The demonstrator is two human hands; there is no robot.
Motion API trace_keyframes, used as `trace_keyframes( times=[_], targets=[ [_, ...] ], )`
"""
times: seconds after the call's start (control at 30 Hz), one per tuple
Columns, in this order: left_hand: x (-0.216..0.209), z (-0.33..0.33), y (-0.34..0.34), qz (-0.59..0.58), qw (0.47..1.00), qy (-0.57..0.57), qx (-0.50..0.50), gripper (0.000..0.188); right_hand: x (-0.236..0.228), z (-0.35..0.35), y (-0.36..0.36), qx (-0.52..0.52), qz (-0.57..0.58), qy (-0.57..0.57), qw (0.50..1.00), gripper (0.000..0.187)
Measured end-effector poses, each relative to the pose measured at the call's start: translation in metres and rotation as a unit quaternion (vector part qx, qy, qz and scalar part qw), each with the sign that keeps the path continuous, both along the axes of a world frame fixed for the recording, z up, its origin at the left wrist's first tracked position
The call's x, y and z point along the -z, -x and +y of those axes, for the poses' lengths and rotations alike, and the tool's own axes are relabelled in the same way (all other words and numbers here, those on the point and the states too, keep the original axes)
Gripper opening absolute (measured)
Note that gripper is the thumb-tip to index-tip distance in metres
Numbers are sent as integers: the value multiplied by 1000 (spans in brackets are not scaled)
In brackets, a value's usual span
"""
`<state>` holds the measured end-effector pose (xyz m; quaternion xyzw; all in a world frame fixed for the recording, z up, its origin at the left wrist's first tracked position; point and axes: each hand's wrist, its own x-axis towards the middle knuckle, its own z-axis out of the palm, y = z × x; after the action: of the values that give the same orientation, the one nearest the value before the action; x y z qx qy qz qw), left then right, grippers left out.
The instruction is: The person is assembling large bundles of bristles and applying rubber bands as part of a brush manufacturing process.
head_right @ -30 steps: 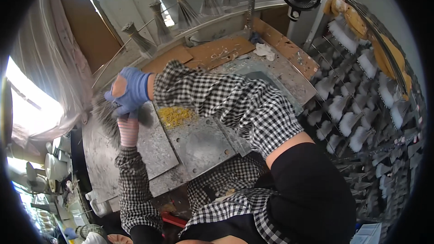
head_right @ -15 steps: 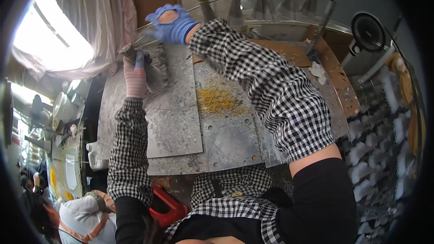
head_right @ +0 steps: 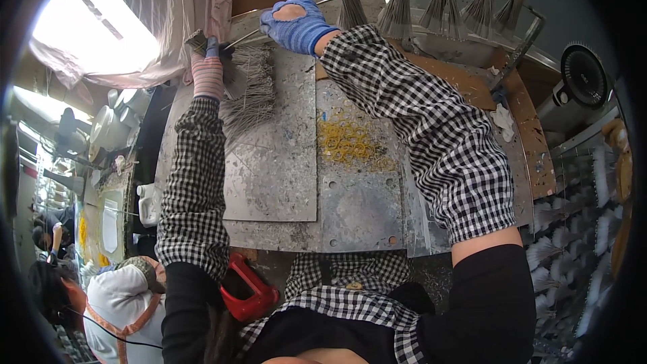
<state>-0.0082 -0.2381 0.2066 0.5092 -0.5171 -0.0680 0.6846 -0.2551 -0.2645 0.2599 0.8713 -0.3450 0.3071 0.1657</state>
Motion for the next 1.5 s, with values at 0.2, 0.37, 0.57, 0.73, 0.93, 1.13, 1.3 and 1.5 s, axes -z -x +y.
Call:
trace_keyframes(
  times=[0.2,0.37,0.57,0.73,0.93,1.13,1.3,1.5],
  targets=[
    [13,1,38,-116,981,21,-151,59,6,-7,9,-26,-59,52,997,24],
    [14,36,10,-45,996,-73,22,60,16,-8,14,-61,-66,91,992,17],
    [6,42,54,-21,982,-31,184,62,6,-10,3,-26,-82,85,993,13],
    [19,14,55,-51,985,-42,162,61,5,15,4,107,-53,99,988,21],
    [30,-10,104,19,965,-27,262,62,66,194,77,-141,-125,-20,982,24],
    [36,-54,148,12,968,-15,251,52,145,284,125,-181,-133,-220,949,22],
    [45,-110,148,172,914,30,367,56,171,322,138,-150,-224,-347,898,21],
    [52,-111,168,87,936,19,341,55,182,328,126,-151,-244,-380,880,22]
  ],
)
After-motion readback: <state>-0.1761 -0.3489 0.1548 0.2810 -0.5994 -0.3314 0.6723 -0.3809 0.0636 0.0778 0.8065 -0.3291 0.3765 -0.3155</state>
